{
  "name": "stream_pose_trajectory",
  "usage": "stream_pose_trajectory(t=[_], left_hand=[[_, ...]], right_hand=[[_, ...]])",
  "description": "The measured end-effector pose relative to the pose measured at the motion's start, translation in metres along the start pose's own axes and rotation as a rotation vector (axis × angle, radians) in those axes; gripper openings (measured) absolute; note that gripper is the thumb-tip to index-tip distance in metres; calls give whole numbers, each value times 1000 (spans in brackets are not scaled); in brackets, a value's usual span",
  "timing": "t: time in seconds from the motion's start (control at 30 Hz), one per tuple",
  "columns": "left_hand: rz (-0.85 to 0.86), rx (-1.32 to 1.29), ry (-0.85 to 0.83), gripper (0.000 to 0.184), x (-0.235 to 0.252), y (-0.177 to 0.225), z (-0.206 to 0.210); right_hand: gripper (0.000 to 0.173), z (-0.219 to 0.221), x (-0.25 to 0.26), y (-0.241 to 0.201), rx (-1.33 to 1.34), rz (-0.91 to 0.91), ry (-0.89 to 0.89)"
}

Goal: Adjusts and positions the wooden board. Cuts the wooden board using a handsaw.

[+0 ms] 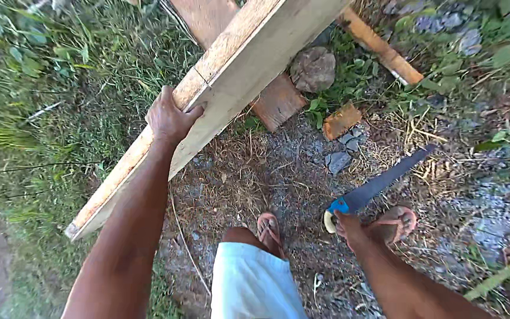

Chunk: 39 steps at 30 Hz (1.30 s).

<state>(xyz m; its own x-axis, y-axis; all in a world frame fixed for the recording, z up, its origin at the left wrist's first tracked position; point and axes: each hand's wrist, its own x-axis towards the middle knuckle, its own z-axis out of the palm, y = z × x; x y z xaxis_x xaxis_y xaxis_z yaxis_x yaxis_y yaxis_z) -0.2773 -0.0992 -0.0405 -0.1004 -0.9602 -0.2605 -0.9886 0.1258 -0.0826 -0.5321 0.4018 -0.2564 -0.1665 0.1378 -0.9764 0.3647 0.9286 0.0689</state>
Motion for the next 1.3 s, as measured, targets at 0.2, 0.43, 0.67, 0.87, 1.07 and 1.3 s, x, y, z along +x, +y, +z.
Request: stream_pose_trajectory(t=[0.2, 0.43, 0.67, 0.87, 1.07, 1.3], left_hand=[[12, -15, 7, 90, 12, -8, -6], [108, -57, -2, 85, 15, -17, -6], [344, -45, -111, 80, 30, -44, -9], [447, -81, -173, 80, 32, -50, -10], [475, -94, -236, 85, 5, -74, -14], [467, -203, -283, 83, 26, -127, -15]], right_hand=[[76, 42, 12, 9, -71, -73, 145], [59, 58, 29, 28, -303, -213, 320], [50, 76, -1, 18, -406, -128, 332], [64, 86, 14, 37, -237, -135, 396], [66, 67, -28, 52, -81, -184, 377], [68, 30, -80, 25, 499, -350, 643]])
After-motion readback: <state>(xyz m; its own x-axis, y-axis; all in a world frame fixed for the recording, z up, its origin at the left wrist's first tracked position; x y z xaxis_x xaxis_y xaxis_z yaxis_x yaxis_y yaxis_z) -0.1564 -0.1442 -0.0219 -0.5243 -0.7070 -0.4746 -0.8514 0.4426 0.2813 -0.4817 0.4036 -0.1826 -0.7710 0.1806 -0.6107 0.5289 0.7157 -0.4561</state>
